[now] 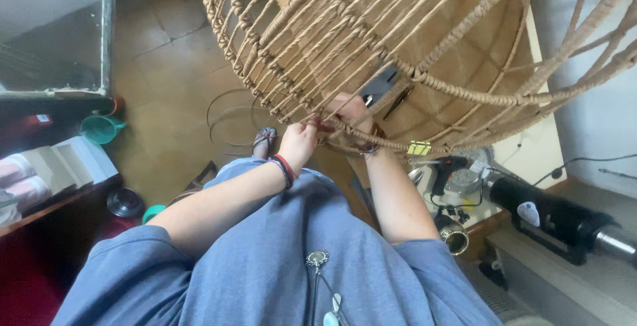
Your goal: The person weaves wicker strands into a large, circular furniture frame, threading the strands through vertical supports and securing them by hand.
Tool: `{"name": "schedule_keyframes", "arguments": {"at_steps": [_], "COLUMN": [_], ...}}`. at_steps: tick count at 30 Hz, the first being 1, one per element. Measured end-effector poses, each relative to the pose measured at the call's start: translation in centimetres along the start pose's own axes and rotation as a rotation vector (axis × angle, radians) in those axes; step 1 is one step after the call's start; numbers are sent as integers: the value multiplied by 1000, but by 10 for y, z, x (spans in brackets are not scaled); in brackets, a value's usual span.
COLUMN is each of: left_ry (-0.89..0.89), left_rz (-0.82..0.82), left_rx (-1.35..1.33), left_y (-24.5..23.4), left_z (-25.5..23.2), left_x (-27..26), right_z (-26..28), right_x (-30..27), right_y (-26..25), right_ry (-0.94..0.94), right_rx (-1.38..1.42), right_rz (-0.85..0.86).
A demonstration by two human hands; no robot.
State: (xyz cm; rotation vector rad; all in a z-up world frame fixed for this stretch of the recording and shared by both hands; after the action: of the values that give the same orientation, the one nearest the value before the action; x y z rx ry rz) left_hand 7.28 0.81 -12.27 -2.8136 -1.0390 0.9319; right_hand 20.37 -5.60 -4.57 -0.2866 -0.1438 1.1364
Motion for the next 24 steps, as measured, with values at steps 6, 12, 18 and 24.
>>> {"name": "schedule_keyframes", "arguments": {"at_steps": [6,12,18,24], "left_ry": [479,1346,1507,1345], "left_rz": [480,-64,-152,487], "left_rx": [981,1090,1267,114], "left_y": [-39,-46,-30,-95], "left_z": [-51,-197,-192,-201], "left_x": [-39,-101,-68,-77], "right_z": [-44,-5,-2,22], "right_x": [13,18,6,-7], "right_y": [-40,-59,-54,-38], "right_ry": [-283,-541,-761,16], "right_rx": [-652,-497,-290,20], "right_rz": [-445,-865,-969,-582]}}
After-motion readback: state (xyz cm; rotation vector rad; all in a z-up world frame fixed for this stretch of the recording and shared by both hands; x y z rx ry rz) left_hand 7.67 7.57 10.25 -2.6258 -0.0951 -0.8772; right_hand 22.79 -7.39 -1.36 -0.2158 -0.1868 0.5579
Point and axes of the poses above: each hand's wrist, its own x-axis towards the middle knuckle, its own y-axis out of the palm, z = x × y, the point moved 4 cm from there along x, towards the middle knuckle, and after that the axes turned 11 degrees about y, right-handed, at the moved point
